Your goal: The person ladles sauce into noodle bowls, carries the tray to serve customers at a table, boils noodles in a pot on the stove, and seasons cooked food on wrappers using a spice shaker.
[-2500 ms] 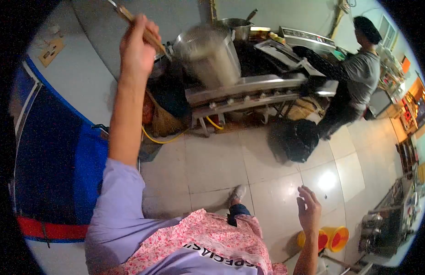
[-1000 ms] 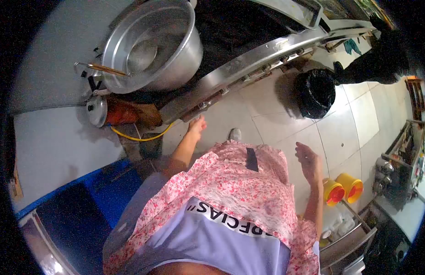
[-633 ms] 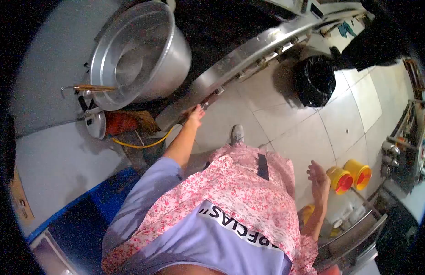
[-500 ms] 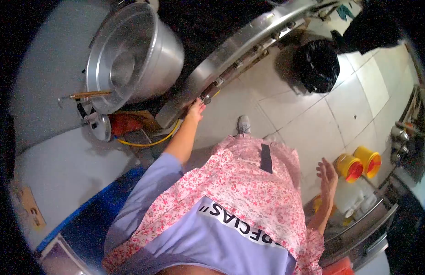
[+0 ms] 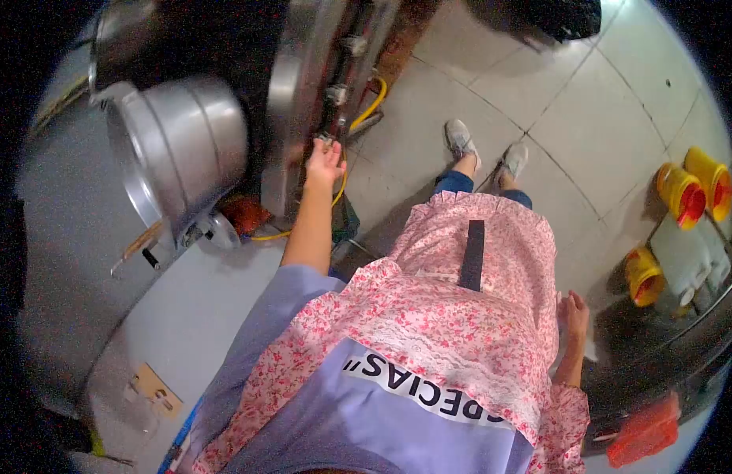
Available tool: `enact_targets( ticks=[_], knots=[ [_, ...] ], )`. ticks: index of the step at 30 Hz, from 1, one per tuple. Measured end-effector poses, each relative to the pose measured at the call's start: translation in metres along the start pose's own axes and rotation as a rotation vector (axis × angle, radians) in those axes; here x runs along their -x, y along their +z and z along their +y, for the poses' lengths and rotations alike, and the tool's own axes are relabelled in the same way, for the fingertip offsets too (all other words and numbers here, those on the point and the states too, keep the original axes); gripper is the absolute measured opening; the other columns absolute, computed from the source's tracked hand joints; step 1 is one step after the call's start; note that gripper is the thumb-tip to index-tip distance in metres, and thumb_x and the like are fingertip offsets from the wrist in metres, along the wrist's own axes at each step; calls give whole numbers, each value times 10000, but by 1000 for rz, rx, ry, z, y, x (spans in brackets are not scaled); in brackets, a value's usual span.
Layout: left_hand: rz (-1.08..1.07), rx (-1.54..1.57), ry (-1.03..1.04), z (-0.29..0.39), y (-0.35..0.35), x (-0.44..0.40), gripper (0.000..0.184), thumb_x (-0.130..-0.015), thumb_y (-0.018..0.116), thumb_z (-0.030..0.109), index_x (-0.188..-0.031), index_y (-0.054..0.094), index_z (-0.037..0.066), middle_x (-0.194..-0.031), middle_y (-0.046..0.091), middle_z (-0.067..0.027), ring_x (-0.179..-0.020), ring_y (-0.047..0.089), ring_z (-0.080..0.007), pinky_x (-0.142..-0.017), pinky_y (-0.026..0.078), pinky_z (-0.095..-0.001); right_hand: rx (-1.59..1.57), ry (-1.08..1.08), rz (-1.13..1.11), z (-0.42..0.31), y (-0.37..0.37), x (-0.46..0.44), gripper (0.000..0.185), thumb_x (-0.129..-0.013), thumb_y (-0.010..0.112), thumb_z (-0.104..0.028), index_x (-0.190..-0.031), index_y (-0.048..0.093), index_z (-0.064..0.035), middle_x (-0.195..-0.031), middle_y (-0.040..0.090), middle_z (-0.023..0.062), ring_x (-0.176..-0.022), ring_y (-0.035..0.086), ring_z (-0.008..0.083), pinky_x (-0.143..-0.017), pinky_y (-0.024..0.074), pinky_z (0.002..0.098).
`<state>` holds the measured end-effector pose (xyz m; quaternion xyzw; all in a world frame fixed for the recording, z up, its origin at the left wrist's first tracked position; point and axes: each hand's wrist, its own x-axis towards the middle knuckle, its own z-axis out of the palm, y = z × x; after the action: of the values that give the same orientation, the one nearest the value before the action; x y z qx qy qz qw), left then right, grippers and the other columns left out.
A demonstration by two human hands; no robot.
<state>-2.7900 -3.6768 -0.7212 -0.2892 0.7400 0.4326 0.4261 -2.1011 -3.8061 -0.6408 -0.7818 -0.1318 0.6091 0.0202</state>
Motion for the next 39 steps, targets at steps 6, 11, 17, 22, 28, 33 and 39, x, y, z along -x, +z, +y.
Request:
enact_targets(
  ticks=[6, 11, 17, 22, 28, 33, 39],
  knots=[
    [122, 46, 9, 12, 3, -3, 343, -854, 584, 425, -1010, 502, 130, -909, 605, 6, -859, 569, -119, -897, 294, -444, -93, 75, 21, 10, 14, 2, 403, -909, 526, -232, -1238, 481, -4, -846, 587, 23, -666, 523, 95, -560, 422, 235],
    [158, 25, 3, 20, 5, -4, 357, -860, 565, 444, -1018, 499, 130, -876, 614, -2, -821, 580, -123, -904, 304, -444, -180, 175, 16, 28, 8, -4, 429, -886, 571, -254, -1248, 482, -43, -950, 603, 59, -767, 564, 120, -649, 452, 245],
    [230, 7, 19, 27, 5, -8, 385, -850, 563, 474, -1040, 492, 146, -857, 620, 3, -822, 592, -119, -882, 322, -441, -163, 282, 46, 46, 14, -10, 428, -873, 592, -272, -1245, 503, -79, -1018, 596, 75, -874, 572, 152, -735, 472, 281],
    [271, -32, 15, 33, 1, -18, 373, -852, 562, 473, -1030, 500, 151, -902, 619, -5, -806, 601, -125, -855, 341, -444, -195, 259, 37, 55, 10, -15, 397, -875, 587, -280, -1212, 527, -80, -1008, 599, 61, -869, 572, 143, -732, 472, 277],
    [285, -46, 10, 39, -2, -27, 348, -867, 546, 460, -996, 523, 138, -924, 616, -9, -833, 602, -131, -868, 341, -453, -237, 178, 20, 48, 5, -19, 344, -881, 584, -282, -1141, 544, -61, -939, 602, 45, -788, 568, 119, -653, 468, 266],
    [220, 1, 1, 41, -13, -37, 422, -875, 527, 465, -1114, 501, 119, -1023, 604, -52, -951, 590, -170, -929, 329, -457, -278, 76, -31, 33, -1, -15, 352, -893, 565, -285, -1130, 527, -28, -847, 587, 41, -701, 546, 120, -569, 434, 253],
    [34, -174, 255, -2, -37, 57, 386, -871, 544, 438, -1037, 489, 93, -829, 530, -17, -770, 569, -148, -574, 396, -280, 26, 94, -62, 1, -26, -45, 428, -879, 558, -350, -1135, 513, -10, -876, 600, 77, -752, 574, 162, -604, 481, 301]
  ],
)
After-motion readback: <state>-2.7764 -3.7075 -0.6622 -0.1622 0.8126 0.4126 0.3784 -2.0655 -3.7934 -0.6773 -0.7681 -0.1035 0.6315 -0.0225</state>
